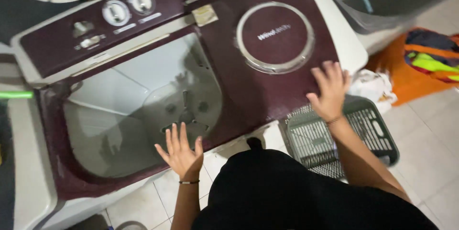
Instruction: The person washes items of clothing in a washing machine tub by hand, moves them to the spin dryer tub, places a safety cover and lid, and operates the dials.
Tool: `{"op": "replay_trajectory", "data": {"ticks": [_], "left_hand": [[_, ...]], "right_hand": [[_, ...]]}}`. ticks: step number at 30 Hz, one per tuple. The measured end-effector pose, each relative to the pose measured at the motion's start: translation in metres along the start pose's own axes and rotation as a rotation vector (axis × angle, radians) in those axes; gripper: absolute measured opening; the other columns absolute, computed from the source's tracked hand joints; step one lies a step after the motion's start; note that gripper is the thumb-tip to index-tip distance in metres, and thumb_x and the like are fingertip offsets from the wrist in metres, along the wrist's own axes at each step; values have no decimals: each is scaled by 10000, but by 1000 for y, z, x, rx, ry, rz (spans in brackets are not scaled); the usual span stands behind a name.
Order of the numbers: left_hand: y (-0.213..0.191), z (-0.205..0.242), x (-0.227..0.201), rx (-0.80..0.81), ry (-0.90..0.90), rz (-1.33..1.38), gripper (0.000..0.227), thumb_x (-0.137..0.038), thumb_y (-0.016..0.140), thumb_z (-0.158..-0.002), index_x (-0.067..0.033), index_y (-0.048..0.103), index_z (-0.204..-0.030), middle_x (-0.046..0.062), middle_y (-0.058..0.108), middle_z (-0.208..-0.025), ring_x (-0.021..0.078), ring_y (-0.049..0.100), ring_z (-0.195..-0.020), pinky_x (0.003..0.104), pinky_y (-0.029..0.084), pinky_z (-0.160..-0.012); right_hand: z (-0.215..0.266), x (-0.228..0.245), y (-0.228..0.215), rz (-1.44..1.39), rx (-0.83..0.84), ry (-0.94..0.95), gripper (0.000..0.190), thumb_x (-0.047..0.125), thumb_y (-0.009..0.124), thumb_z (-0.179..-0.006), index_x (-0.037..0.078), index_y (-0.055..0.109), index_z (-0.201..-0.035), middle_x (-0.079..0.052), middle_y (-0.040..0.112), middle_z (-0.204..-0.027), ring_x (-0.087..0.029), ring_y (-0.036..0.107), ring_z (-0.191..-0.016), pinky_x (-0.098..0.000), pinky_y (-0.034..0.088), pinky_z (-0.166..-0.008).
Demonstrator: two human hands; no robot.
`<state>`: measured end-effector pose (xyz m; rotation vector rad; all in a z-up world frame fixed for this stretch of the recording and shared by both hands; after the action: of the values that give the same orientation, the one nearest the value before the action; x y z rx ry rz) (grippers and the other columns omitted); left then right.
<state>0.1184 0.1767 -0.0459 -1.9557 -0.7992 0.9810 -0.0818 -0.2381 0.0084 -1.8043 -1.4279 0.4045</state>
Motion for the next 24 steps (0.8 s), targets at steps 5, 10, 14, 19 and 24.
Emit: {"op": "replay_trajectory", "data": {"ticks": [5,10,14,19,24], "left_hand": [[-1,1,-2,-25,57,9,631,-434,674,-929,-134,595,-1479,127,538,-1551,350,421,-1492,670,60,-1231],[-5,-1,-5,-42,96,-11,643,-395,704,-916,-115,595,-1485,152,562,-1529,352,446,-1481,671,77,-1235],[-6,0,-7,-36,118,-28,620,-380,712,-932,-120,600,-1484,147,576,-1523,342,456,-1487,673,87,-1250],[-3,0,-6,-16,110,-40,632,-373,707,-917,-126,604,-1490,135,584,-1522,347,463,-1480,681,80,-1235],[1,2,-2,-39,120,-74,620,-389,711,-925,-140,614,-1485,128,598,-1515,341,477,-1477,687,76,-1243]], "right_hand": [[9,-10,14,-47,-172,48,583,529,413,-1030,131,750,-1291,-131,614,-1446,-407,441,-1434,-610,217,-1205],[11,-12,15,-35,-234,9,611,540,376,-1046,119,742,-1295,-137,625,-1425,-410,481,-1401,-599,252,-1190],[9,-10,14,-2,-230,20,643,556,353,-1047,112,725,-1326,-144,625,-1424,-408,489,-1393,-598,269,-1183],[8,-8,12,-7,-230,27,664,558,343,-1055,91,684,-1382,-154,613,-1438,-411,493,-1395,-599,284,-1183],[8,-8,10,3,-236,40,692,567,327,-1053,71,655,-1408,-160,597,-1455,-416,490,-1396,-594,291,-1180]]}}
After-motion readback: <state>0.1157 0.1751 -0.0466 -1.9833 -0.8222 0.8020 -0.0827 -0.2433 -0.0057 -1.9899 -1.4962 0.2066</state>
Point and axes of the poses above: each hand's wrist, its own z-axis away from the middle knuckle, its own y-axis out of the palm, x = y × z, the point moved 8 cm from there along -z, towards the middle knuckle
